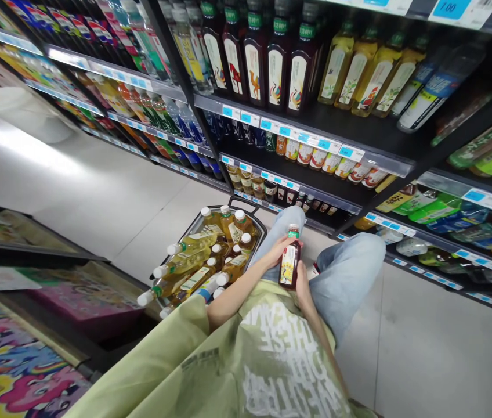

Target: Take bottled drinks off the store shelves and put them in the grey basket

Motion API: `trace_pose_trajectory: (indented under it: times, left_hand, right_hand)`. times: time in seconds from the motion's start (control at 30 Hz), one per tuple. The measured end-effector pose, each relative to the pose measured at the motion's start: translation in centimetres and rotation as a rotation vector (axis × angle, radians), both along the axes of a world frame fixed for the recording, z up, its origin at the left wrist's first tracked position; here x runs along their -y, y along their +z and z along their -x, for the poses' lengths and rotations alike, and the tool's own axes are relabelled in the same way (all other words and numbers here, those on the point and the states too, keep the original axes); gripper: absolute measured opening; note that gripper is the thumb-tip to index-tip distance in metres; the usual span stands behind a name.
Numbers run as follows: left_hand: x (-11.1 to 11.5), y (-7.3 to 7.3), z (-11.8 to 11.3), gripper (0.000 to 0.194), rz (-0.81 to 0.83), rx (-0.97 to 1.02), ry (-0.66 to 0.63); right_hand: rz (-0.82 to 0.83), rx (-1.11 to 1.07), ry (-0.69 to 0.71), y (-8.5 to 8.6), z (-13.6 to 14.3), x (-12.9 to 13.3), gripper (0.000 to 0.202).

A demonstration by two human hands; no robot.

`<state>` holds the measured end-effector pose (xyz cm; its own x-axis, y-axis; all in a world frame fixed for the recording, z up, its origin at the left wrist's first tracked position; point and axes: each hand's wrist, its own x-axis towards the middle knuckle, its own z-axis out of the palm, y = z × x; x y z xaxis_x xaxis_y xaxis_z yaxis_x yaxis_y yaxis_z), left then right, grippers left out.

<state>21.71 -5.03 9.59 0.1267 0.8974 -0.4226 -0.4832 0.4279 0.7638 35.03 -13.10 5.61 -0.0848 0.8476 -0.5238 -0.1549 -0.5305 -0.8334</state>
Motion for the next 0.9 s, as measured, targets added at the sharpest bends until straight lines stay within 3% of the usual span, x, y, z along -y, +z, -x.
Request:
trace_pose_trajectory:
  times: [0.17,0.3,0.47,0.7,0.8,0.9]
  left_hand:
    - [-0.2,-0.2,-0.2,0.046,0.060,-0.004,-0.044]
    - [-0.2,-0.3,-0.1,0.044,-0.001,0.063,-0.031]
    - [0.0,-0.4,-0.2,0.042,-0.017,0.035,0.003]
    - [0.2,-0.5,-0.9,0.057,-0.029,0.050,-0.034]
    - [0.3,0.3,-0.6,0.059,-0.025,0.024,-0.019]
    - [0.3,2.0,1.6,0.056,-0.043,-0.136,-0.038]
  right_hand:
    - [-0.066,0.027,-0.025,1.3,0.0,-0.1,0.064]
    - [-0.034,-0.060,-0.016,2.0,0.3,-0.6,0.064]
    - [0.061,-0.170,-0.030,1.7,0.6,-1.1,0.069]
    - [0.030,-0.121,-0.023,1.5,0.8,-1.3,0.063]
    - [-0.042,-0.061,0.029,2.1,0.6,-0.8,0.062]
    - [-0.182,0.162,0.152,2.8,0.1,0.1,0.066]
